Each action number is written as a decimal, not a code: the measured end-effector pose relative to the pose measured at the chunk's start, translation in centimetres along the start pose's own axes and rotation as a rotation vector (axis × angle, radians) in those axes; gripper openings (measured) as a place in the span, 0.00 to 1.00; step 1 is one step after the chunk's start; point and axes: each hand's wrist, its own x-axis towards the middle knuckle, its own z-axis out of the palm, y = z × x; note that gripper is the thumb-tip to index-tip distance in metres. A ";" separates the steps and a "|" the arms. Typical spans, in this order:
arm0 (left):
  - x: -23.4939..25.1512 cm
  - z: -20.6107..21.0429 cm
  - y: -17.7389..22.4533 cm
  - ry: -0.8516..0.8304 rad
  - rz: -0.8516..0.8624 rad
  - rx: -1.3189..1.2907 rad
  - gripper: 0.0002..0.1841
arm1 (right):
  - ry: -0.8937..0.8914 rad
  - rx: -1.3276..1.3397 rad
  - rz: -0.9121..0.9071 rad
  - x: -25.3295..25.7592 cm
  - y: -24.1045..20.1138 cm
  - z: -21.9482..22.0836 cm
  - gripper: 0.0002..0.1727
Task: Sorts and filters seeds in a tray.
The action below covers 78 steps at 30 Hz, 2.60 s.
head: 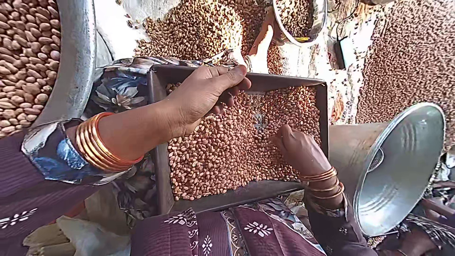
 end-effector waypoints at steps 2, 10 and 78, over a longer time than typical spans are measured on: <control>-0.1 0.3 -0.2 0.007 0.050 0.035 0.24 | -0.223 0.042 -0.127 -0.6 -1.3 0.8 0.23; 0.5 0.1 -0.7 -0.035 0.064 0.048 0.21 | 0.298 0.382 -0.718 2.1 -4.1 -0.7 0.11; 14.8 15.6 15.3 0.177 0.251 0.167 0.33 | 0.749 0.530 -0.294 -3.9 3.9 0.6 0.16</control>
